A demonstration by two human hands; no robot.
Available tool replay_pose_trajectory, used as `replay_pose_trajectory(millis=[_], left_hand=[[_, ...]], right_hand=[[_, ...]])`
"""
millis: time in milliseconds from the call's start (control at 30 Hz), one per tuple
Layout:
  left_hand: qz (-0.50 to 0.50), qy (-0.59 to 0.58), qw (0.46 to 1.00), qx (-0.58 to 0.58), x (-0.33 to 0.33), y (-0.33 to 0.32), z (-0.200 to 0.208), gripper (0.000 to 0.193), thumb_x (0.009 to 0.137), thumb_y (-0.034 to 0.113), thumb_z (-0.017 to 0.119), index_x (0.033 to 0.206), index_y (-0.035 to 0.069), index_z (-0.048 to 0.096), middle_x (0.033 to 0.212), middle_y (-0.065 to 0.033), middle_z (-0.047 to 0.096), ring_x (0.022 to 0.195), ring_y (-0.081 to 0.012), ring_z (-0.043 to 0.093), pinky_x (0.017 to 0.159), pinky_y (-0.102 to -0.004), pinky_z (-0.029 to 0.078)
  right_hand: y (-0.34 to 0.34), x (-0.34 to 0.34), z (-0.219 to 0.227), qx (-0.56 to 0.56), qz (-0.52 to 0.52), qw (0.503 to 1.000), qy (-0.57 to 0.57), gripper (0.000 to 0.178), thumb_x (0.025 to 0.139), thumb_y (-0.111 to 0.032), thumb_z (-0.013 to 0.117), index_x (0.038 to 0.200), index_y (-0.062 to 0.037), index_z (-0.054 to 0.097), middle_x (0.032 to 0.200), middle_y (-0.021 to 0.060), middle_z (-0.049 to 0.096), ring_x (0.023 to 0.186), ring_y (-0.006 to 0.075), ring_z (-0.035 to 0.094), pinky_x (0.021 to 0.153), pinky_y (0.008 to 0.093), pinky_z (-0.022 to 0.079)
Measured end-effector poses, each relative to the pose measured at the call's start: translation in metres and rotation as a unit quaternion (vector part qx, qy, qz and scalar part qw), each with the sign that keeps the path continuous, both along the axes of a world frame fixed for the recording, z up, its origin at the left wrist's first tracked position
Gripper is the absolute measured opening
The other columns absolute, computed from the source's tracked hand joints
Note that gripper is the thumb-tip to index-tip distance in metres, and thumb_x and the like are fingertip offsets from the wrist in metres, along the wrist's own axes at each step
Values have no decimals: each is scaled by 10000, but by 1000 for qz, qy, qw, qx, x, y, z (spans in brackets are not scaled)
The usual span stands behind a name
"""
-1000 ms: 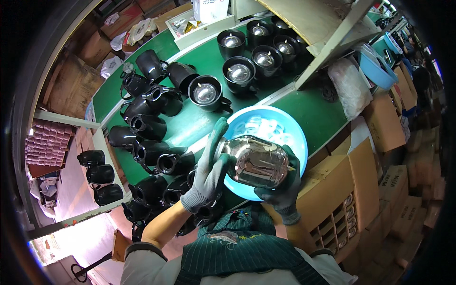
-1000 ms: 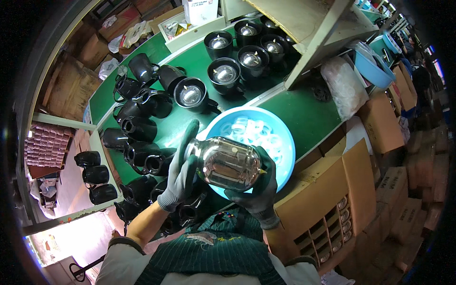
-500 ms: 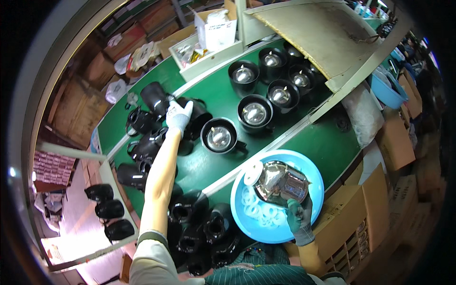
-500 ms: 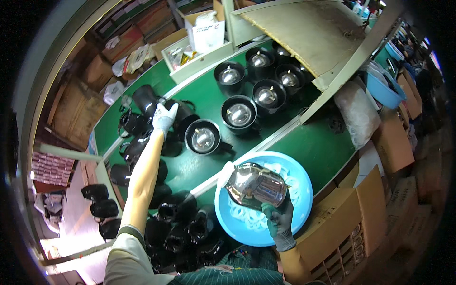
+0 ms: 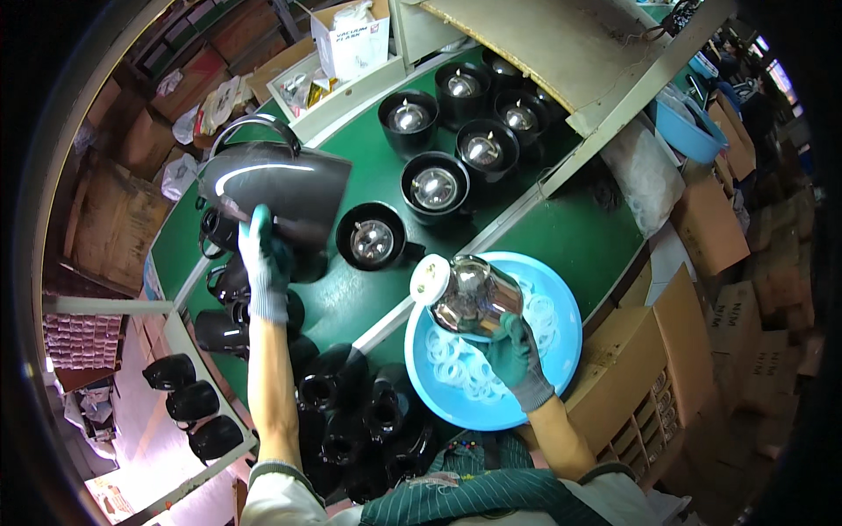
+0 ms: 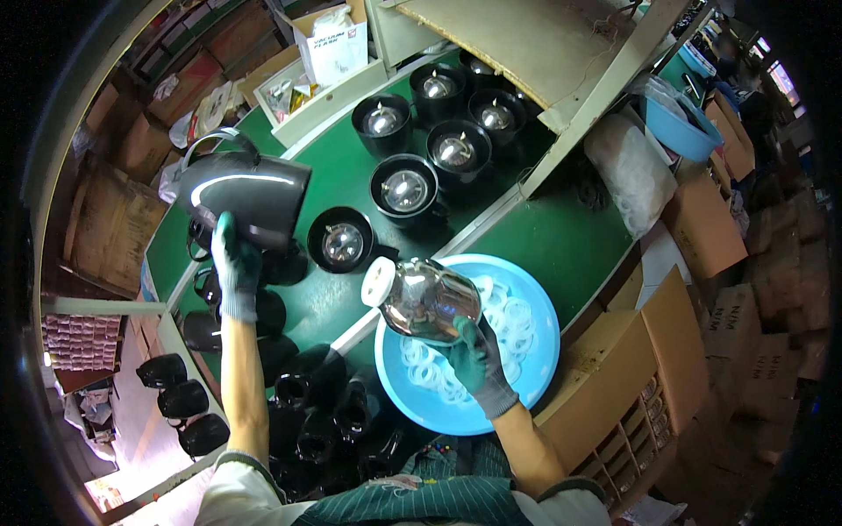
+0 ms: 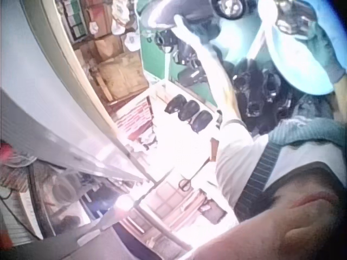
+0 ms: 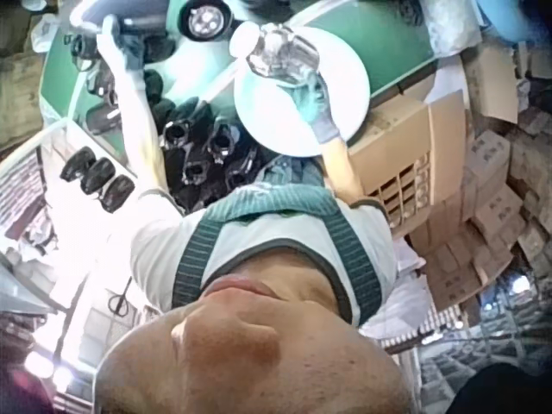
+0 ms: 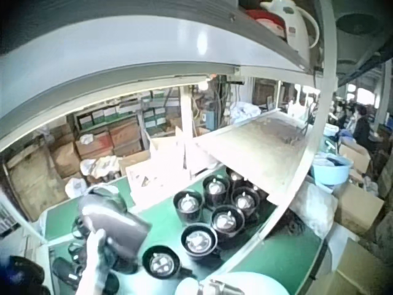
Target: The person repeatedly picks up black kettles, inserts a white circular gasket into the base, and places the assembled units into a cardboard box. The task is performed one at a time in a repetitive loop.
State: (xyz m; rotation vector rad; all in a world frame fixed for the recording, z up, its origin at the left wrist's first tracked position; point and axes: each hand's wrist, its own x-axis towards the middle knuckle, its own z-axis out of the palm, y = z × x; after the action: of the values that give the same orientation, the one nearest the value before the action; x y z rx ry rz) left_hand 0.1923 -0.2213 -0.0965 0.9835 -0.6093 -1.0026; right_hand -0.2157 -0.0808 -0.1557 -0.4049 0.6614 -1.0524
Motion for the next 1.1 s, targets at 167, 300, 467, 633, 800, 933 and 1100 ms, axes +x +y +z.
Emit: replay_pose_trajectory(millis=[167,300,467,633,800,933,1100], left_hand=[[-95,-295,950,29,-119,164,54,892,643,299,897,1374,-3,486,1282,-133,601,1162,-246,590,1047,-404,470],[-258,-424,868,0,-156,206,48,1075,472,412,999,1368,42,534,1299,-107,633,1227,-230,594,1105,-416,432],[-346,-184,917,76,-161,215,46,1148,482,327,1022,1436,36,454,1391,-134,564,1271,-249,569,1116,-412,430],[-347,-331,874,-74,-168,193,84,1188,479,421,1001,1454,37,441,1405,-151,546,1299,-285,541,1130,-427,395],[-380,-343,854,-92,-161,191,86,1219,467,466,999,1463,43,437,1407,-147,545,1311,-293,529,1133,-428,384],[-378,-367,847,-74,-156,194,82,1215,476,450,1003,1461,27,431,1419,-146,532,1311,-283,529,1134,-424,390],[-386,-126,912,64,-170,200,78,1156,523,429,988,1463,47,434,1430,-124,533,1307,-239,538,1128,-408,412]], right_hand=[[9,20,18,-190,105,960,175,628,1004,-349,590,1543,-139,344,1513,115,457,1391,305,462,1137,496,430],[42,11,11,-106,134,985,3,706,984,-245,637,1573,-133,264,1547,137,396,1425,302,405,1180,469,377],[55,-17,36,-268,126,948,116,729,990,-301,625,1584,-120,243,1555,166,384,1434,311,399,1184,474,369],[65,-30,46,-231,81,962,121,743,972,-332,641,1574,-113,265,1538,176,405,1420,315,417,1170,474,383],[69,-23,50,-222,74,964,123,758,955,-364,657,1564,-106,288,1522,185,426,1407,318,435,1157,474,396],[64,-20,57,-215,60,967,120,772,940,-389,670,1556,-100,306,1509,193,442,1396,321,449,1146,474,407],[60,-11,79,-188,11,975,117,790,923,-421,686,1547,-93,328,1492,203,463,1382,325,468,1133,474,420]])
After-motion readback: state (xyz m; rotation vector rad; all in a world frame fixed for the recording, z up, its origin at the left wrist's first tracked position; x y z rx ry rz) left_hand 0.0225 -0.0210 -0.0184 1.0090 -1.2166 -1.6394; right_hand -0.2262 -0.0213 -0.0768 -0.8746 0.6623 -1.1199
